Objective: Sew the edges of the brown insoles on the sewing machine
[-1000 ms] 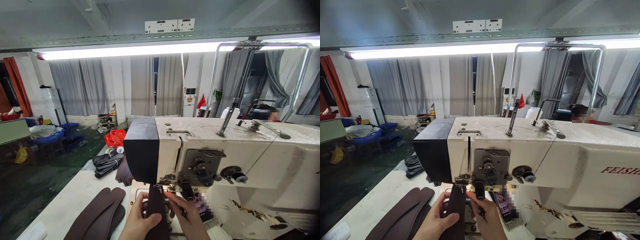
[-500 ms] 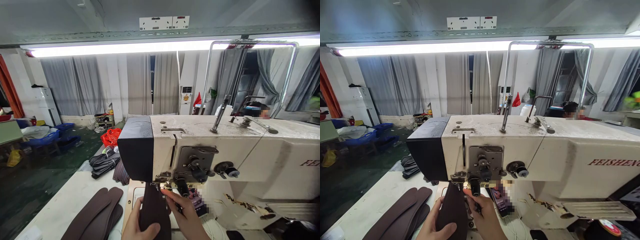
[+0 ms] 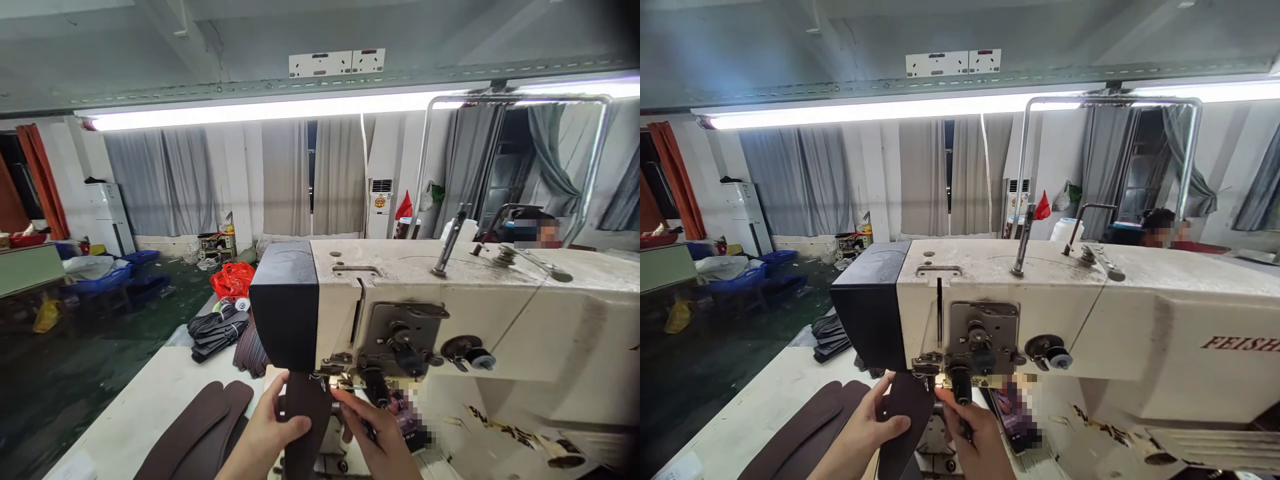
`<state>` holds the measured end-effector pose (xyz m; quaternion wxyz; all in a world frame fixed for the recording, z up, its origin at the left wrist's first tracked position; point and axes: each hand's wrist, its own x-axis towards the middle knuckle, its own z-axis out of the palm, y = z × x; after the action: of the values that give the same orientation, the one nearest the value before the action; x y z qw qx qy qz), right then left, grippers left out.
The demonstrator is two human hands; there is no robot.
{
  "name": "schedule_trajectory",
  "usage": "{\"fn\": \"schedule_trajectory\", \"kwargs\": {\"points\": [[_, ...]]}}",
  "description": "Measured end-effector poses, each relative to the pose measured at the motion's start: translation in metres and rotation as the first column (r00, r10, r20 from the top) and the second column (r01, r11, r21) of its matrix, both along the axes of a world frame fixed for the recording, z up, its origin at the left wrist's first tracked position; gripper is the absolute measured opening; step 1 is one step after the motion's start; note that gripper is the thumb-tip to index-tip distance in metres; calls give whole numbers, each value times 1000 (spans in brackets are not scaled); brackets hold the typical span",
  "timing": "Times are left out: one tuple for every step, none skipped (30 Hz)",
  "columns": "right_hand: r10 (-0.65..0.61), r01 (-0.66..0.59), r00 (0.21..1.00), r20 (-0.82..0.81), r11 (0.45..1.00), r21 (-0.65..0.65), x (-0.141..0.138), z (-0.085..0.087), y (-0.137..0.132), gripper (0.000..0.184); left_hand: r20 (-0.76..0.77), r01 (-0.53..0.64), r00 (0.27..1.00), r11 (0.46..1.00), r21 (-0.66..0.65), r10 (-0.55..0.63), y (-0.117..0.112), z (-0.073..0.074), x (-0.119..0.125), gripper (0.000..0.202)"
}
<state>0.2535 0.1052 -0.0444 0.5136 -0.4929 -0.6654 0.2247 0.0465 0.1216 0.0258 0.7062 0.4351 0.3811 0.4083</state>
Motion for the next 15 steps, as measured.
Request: {"fn": "schedule_trajectory", "kwargs": {"points": [[-13, 13, 1000, -7, 1000, 13, 0, -2, 1, 42, 8, -19, 1000, 1000, -5, 19, 1, -1, 2, 75], [-21, 21, 1000, -13, 999, 25, 0, -3, 1, 41, 27, -44, 999, 999, -7, 44, 1, -3, 4, 77], [-24, 25, 1000, -15, 999, 32, 0, -4, 1, 41, 49, -75, 996, 997, -11, 76, 0, -5, 7, 81], [-22, 22, 1000, -11, 999, 31, 0, -5, 1, 41, 65, -110, 992, 994, -14, 111, -1, -8, 10, 84], [-15, 15, 1000, -1, 1000, 25, 0, -5, 1, 40, 69, -144, 987, 989, -19, 145, -2, -11, 14, 87], [-7, 6, 1000, 11, 1000, 21, 0, -4, 1, 40, 62, -179, 982, 984, -20, 180, -3, -14, 18, 89], [-1, 1, 1000, 21, 1000, 16, 0, -3, 0, 39, 51, -214, 975, 977, -17, 215, -4, -16, 21, 90], [1, -2, 1000, 26, 1000, 13, 0, -2, 0, 39, 38, -242, 969, 970, -14, 243, -5, -18, 25, 90], [1, -2, 1000, 29, 1000, 13, 0, 0, 0, 38, 34, -269, 962, 963, -11, 270, -5, -19, 27, 89], [4, -4, 999, 32, 1000, 14, 0, 1, -1, 38, 39, -291, 956, 957, -10, 291, -4, -20, 30, 88], [6, -7, 999, 35, 1000, 14, 0, 2, -1, 38, 48, -307, 951, 952, -7, 307, -3, -21, 32, 87], [9, -10, 999, 35, 1000, 11, 0, 3, -2, 38, 56, -315, 948, 949, -1, 315, -1, -21, 33, 87], [16, -16, 999, 33, 1000, 6, 0, 4, -2, 39, 65, -315, 947, 949, 9, 313, 2, -21, 34, 86], [26, -26, 999, 31, 1000, 1, 0, 5, -2, 39, 71, -308, 949, 951, 23, 306, 5, -20, 35, 84], [33, -33, 999, 25, 999, 0, 0, 5, -2, 40, 75, -300, 952, 953, 38, 297, 8, -19, 36, 81]]}}
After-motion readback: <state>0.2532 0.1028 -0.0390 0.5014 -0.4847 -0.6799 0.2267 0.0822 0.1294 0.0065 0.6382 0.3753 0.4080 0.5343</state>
